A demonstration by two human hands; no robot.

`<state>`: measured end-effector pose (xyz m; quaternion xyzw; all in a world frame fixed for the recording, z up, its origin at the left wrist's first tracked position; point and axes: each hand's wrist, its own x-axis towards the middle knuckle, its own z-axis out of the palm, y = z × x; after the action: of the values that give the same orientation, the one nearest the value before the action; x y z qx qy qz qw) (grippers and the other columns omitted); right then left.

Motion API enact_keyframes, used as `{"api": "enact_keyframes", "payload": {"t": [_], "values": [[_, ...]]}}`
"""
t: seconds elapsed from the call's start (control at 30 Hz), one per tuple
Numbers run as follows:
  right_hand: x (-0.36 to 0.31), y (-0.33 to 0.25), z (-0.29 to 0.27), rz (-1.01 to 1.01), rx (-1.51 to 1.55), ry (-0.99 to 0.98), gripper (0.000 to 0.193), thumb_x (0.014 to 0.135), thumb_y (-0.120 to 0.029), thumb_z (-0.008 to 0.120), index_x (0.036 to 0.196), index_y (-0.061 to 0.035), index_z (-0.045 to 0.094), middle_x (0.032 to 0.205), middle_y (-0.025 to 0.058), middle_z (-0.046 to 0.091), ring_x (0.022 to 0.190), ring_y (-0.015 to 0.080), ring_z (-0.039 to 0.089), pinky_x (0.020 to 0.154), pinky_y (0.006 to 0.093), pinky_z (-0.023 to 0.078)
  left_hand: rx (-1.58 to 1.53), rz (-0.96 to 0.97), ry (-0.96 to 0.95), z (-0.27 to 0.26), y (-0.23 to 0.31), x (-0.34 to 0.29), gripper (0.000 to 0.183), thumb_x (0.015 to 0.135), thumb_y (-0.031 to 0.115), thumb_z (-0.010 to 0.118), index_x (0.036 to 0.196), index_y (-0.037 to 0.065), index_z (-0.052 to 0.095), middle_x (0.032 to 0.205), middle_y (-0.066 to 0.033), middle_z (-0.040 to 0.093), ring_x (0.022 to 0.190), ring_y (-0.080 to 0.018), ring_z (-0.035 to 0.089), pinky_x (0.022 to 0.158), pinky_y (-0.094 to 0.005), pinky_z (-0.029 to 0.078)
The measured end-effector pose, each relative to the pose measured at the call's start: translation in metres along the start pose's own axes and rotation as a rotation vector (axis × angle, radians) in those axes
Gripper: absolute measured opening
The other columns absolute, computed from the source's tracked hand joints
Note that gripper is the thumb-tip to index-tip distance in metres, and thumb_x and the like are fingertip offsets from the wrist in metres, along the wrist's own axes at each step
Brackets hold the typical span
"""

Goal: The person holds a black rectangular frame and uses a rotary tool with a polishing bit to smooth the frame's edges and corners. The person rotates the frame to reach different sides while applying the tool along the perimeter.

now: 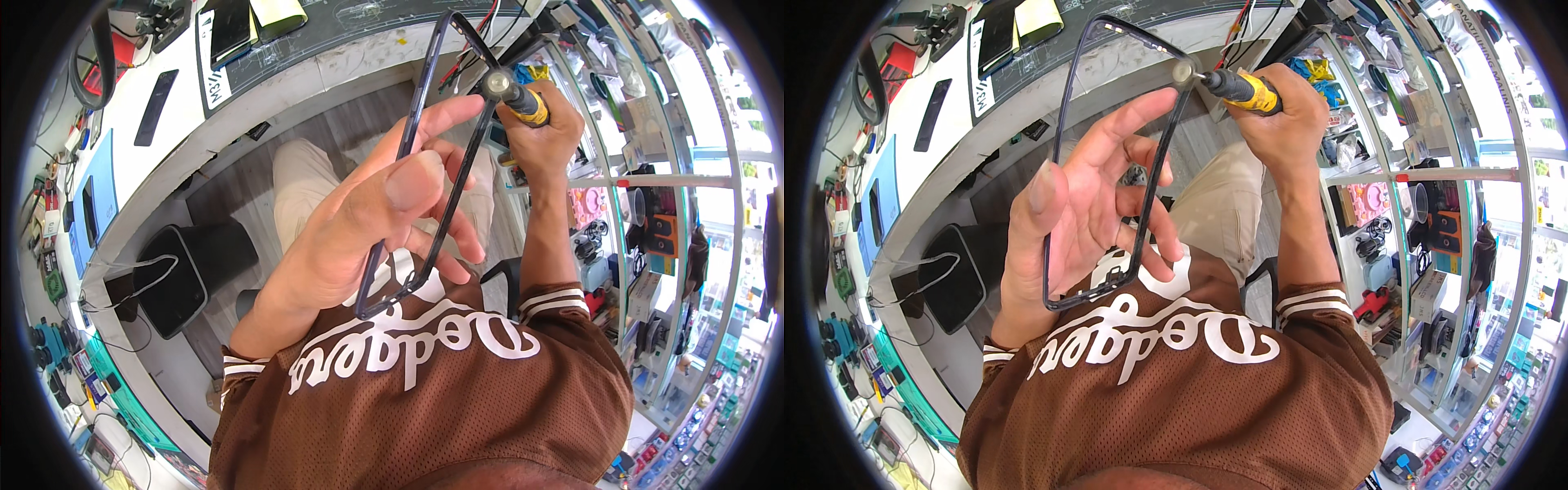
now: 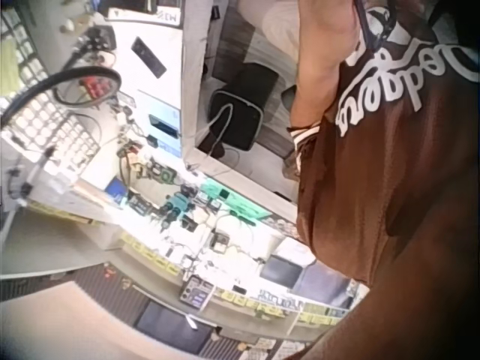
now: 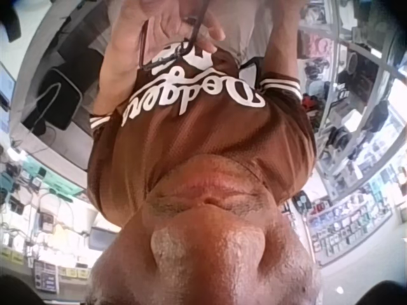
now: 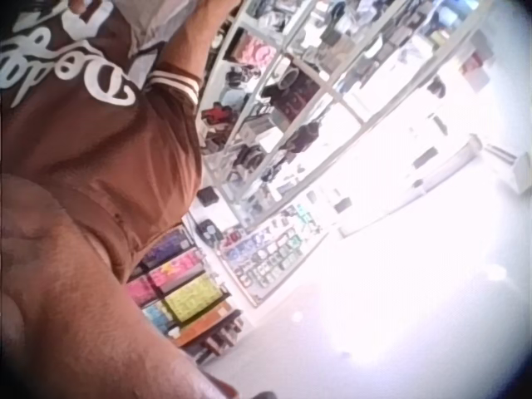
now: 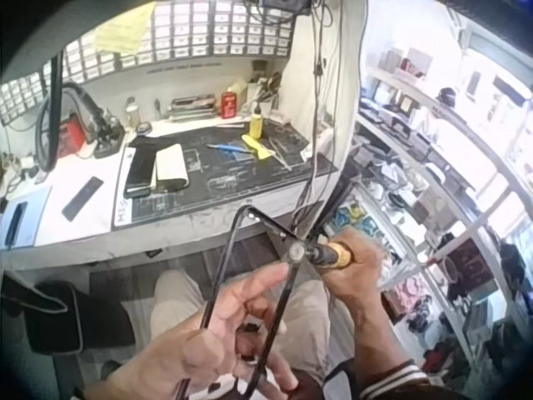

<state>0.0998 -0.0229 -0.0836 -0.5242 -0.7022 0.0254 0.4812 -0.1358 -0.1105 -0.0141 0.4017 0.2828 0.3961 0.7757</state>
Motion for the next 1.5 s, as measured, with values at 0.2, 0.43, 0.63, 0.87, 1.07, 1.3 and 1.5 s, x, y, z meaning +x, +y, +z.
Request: {"api": "enact_keyframes", "payload": {"t": [0.2, 0.43, 0.63, 0.87, 1.07, 1.3, 1.5], "values": [[-0.005, -0.002, -0.002, -0.004, 0.035, -0.008, 0.016, 0.072, -0.010, 0.077, 0.084, -0.0037, 0.068, 0.069, 0.0034, 0.062, 0.063, 0.0115, 0.059, 0.063, 0.0274, 0.049, -0.013, 0.059, 0.007, -0.004, -0.004, 0.002, 0.117, 0.086, 0.083, 0.049, 0.158, -0.005, 0.022, 0.119, -0.0142, 0.047, 0.084, -0.0278, 0.070, 0.065, -0.0395, 0.065], [-0.007, 0.004, -0.001, 0.045, 0.042, -0.011, 0.021, 0.071, -0.013, 0.086, 0.081, -0.0056, 0.070, 0.071, 0.0077, 0.067, 0.062, 0.0196, 0.064, 0.062, 0.0298, 0.050, 0.036, 0.063, 0.023, 0.000, 0.000, 0.001, 0.115, 0.087, 0.082, 0.049, 0.158, -0.006, 0.022, 0.119, -0.0141, 0.047, 0.084, -0.0273, 0.071, 0.066, -0.0387, 0.065], [-0.004, 0.001, -0.002, 0.049, 0.021, -0.022, 0.021, 0.071, -0.014, 0.086, 0.082, -0.0058, 0.070, 0.071, 0.0074, 0.067, 0.063, 0.0199, 0.064, 0.062, 0.0303, 0.051, 0.035, 0.053, 0.045, 0.002, 0.001, 0.000, 0.116, 0.086, 0.080, 0.053, 0.158, -0.006, 0.023, 0.119, -0.0133, 0.046, 0.086, -0.0262, 0.071, 0.067, -0.0370, 0.065], [-0.017, -0.004, 0.001, -0.059, 0.034, -0.060, 0.020, 0.075, -0.010, 0.084, 0.077, -0.0047, 0.065, 0.065, 0.0052, 0.059, 0.058, 0.0158, 0.055, 0.057, 0.0295, 0.045, 0.120, 0.123, 0.128, 0.001, -0.003, 0.005, 0.127, 0.072, 0.076, 0.075, 0.158, -0.003, 0.025, 0.121, -0.0092, 0.046, 0.090, -0.0234, 0.070, 0.074, -0.0341, 0.062], [-0.024, -0.008, 0.003, -0.096, 0.065, -0.069, 0.020, 0.073, -0.006, 0.085, 0.074, -0.0057, 0.064, 0.066, 0.0089, 0.058, 0.057, 0.0267, 0.056, 0.056, 0.0345, 0.045, 0.100, 0.132, 0.173, 0.004, -0.002, 0.005, 0.128, 0.068, 0.064, 0.086, 0.158, -0.002, 0.025, 0.125, -0.0073, 0.047, 0.095, -0.0219, 0.067, 0.080, -0.0339, 0.059], [-0.024, -0.010, 0.004, -0.129, 0.050, -0.074, 0.020, 0.072, -0.005, 0.085, 0.075, -0.0056, 0.064, 0.067, 0.0090, 0.059, 0.057, 0.0274, 0.057, 0.055, 0.0350, 0.045, 0.092, 0.152, 0.167, 0.004, -0.004, 0.003, 0.126, 0.068, 0.060, 0.087, 0.159, -0.001, 0.024, 0.126, -0.0069, 0.047, 0.096, -0.0216, 0.067, 0.083, -0.0345, 0.058], [-0.026, -0.010, 0.008, -0.129, 0.083, -0.056, 0.021, 0.072, -0.004, 0.085, 0.075, -0.0052, 0.064, 0.067, 0.0095, 0.059, 0.057, 0.0276, 0.057, 0.055, 0.0353, 0.046, 0.107, 0.140, 0.189, 0.004, -0.003, 0.003, 0.129, 0.064, 0.058, 0.089, 0.159, 0.000, 0.024, 0.123, -0.0053, 0.047, 0.097, -0.0226, 0.067, 0.082, -0.0346, 0.057]]}}
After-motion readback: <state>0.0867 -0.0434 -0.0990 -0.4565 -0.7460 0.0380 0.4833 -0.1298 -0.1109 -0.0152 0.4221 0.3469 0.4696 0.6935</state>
